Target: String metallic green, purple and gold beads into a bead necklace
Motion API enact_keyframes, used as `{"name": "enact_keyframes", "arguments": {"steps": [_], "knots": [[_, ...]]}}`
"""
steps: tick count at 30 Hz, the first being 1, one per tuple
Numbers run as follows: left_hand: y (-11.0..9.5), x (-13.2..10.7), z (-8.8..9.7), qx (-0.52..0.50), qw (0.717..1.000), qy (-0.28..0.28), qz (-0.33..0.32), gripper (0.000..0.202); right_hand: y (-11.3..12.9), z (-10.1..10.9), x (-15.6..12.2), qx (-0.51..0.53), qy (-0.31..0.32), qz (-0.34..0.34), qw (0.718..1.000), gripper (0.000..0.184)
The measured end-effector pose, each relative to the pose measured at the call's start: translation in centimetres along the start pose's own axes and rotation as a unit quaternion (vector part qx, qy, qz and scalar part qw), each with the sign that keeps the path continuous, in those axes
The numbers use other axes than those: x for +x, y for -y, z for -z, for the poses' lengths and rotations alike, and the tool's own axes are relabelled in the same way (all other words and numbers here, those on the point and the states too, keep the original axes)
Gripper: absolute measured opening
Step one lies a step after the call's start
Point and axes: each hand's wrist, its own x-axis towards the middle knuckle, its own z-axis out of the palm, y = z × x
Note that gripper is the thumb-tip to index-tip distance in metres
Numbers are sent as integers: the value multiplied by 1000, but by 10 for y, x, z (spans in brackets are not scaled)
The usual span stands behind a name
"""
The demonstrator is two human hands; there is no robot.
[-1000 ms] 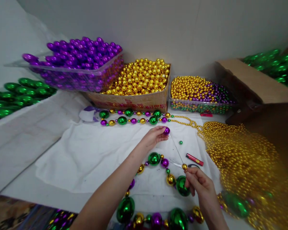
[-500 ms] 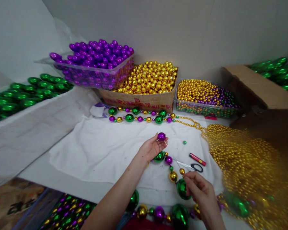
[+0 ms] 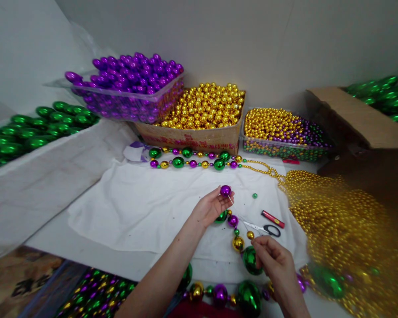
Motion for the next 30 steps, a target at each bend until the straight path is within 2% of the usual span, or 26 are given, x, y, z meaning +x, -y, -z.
{"name": "enact_keyframes", "arguments": {"steps": [11,19,22,25,28,30], "knots": [[9,-7,-2,7,998,66,-18,26,-10,-3,4,-2,-5,-1,1000,40],[17,-13,-6,34,994,103,-20,27,-4,-13,4,-1,-22,19,1000,39],[21,-20,-13,82,988,133,-16,27,-4,-18,14,12,-30,39,999,37],[20,-25,-21,171,977,117,-40,23,-6,-17,23,7,-30,62,998,33],[14,-25,-30,247,961,87,-88,23,-4,-8,25,-55,-35,114,991,33],[11,-25,-39,299,941,92,-127,22,4,1,22,-122,-53,161,978,41]]}}
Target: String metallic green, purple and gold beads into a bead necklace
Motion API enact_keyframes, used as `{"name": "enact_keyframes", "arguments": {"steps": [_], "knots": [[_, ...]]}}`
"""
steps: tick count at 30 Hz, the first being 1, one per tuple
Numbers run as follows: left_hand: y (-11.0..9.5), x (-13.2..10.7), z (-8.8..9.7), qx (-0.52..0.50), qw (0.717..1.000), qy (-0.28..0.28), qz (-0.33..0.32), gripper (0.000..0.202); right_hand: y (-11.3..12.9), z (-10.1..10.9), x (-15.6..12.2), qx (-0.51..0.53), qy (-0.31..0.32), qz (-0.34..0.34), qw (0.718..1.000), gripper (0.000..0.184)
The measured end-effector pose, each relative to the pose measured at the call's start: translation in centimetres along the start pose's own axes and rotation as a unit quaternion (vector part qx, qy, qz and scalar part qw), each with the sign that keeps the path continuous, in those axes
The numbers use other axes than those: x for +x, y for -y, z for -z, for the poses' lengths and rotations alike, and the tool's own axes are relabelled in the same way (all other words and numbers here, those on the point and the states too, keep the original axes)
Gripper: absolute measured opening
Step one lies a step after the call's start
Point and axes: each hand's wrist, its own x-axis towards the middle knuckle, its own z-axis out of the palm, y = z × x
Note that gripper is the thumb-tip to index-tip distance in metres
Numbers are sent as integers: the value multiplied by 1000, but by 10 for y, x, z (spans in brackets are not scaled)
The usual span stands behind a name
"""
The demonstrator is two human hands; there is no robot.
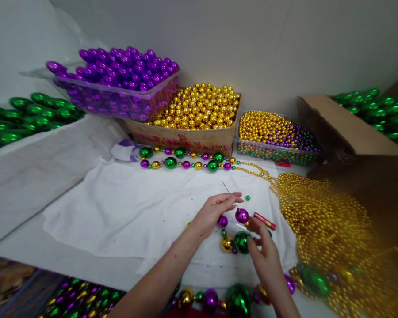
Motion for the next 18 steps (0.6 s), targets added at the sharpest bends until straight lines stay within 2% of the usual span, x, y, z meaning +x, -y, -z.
{"name": "enact_keyframes", "arguments": {"steps": [2,4,6,9,12,15,17,18], "knots": [[-8,3,-9,55,997,17,-42,21,12,9,0,-54,-20,43,997,43],[-15,4,-21,85,992,46,-76,20,25,15,2,-66,-32,62,995,41],[-20,5,-33,94,989,73,-88,20,35,16,6,-34,-21,49,998,35],[-22,8,-45,99,987,88,-93,22,37,15,11,49,11,-20,999,25],[-14,17,-43,89,987,115,-72,24,26,17,14,115,33,-75,990,23],[1,38,-30,84,981,173,-18,32,13,25,15,169,27,-88,981,23],[14,59,-21,189,971,147,-11,35,6,29,15,194,-13,-89,977,23],[21,69,-18,274,955,109,-18,32,2,31,15,201,-32,-92,975,23]]}}
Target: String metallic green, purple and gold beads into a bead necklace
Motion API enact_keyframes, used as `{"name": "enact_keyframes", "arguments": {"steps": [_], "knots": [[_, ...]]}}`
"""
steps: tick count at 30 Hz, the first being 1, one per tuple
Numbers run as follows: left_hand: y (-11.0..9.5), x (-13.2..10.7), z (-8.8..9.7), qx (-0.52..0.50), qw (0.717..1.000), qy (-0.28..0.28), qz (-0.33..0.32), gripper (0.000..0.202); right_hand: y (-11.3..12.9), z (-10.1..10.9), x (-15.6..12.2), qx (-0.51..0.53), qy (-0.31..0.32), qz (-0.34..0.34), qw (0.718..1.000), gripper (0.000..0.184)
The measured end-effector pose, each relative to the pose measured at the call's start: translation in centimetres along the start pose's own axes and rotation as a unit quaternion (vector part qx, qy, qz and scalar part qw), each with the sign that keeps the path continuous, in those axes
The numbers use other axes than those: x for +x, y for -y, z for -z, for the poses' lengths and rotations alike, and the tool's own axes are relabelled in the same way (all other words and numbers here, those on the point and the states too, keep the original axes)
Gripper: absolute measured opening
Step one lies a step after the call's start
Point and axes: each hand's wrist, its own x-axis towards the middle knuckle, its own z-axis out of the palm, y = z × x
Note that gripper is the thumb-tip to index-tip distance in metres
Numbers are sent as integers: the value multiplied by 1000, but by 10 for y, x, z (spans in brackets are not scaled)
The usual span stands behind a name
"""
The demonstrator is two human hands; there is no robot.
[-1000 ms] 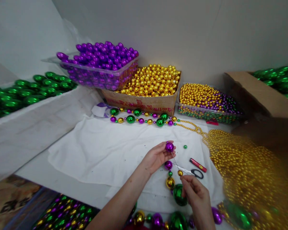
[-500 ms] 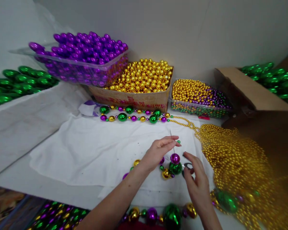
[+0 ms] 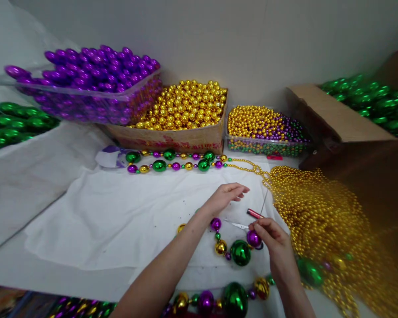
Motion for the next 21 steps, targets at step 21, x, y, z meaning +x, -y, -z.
{"name": "enact_keyframes", "arguments": {"steps": [21], "knots": [[38,1,18,-261,959,-71,81,19,-14,-7,-14,-26,48,-77,996,34]]}}
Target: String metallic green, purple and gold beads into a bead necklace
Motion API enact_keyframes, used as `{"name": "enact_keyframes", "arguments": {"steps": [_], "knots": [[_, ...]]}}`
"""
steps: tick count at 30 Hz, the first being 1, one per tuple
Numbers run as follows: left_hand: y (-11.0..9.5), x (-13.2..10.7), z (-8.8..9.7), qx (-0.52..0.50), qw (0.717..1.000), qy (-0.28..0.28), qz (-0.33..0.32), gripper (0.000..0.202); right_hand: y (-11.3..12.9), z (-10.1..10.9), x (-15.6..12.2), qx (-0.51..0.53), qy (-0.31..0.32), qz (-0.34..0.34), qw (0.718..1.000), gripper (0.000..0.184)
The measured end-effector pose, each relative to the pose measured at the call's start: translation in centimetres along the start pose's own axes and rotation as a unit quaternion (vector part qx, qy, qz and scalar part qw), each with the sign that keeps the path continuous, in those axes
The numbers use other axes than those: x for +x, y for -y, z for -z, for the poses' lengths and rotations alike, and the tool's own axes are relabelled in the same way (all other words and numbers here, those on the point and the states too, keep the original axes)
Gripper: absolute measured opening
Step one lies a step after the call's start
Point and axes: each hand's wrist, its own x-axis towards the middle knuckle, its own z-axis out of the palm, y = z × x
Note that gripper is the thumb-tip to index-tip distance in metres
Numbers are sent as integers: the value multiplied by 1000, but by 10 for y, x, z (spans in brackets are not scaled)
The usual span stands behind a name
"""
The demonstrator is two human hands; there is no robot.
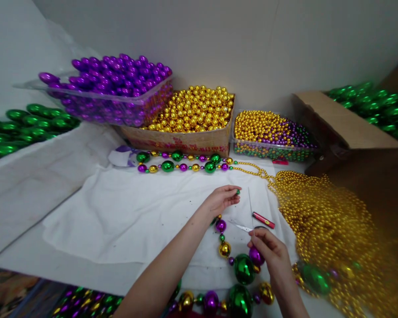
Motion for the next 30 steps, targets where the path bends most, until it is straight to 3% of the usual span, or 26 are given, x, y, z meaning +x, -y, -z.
{"name": "enact_keyframes", "arguments": {"steps": [4,12,21,26,30], "knots": [[-8,-22,11,-137,990,9,-2,21,4,-8,-8,-61,16,-1,998,35],[-6,-41,16,-288,958,8,0,24,4,-19,-11,-115,34,17,993,31],[-11,-46,14,-244,969,-21,-24,27,4,-18,-13,-101,22,11,995,31],[-16,-50,7,-240,969,-33,-54,45,4,-22,-14,-78,11,8,997,28],[-16,-53,-2,-250,963,-81,-62,51,2,-32,-14,-57,-11,37,998,25]]}}
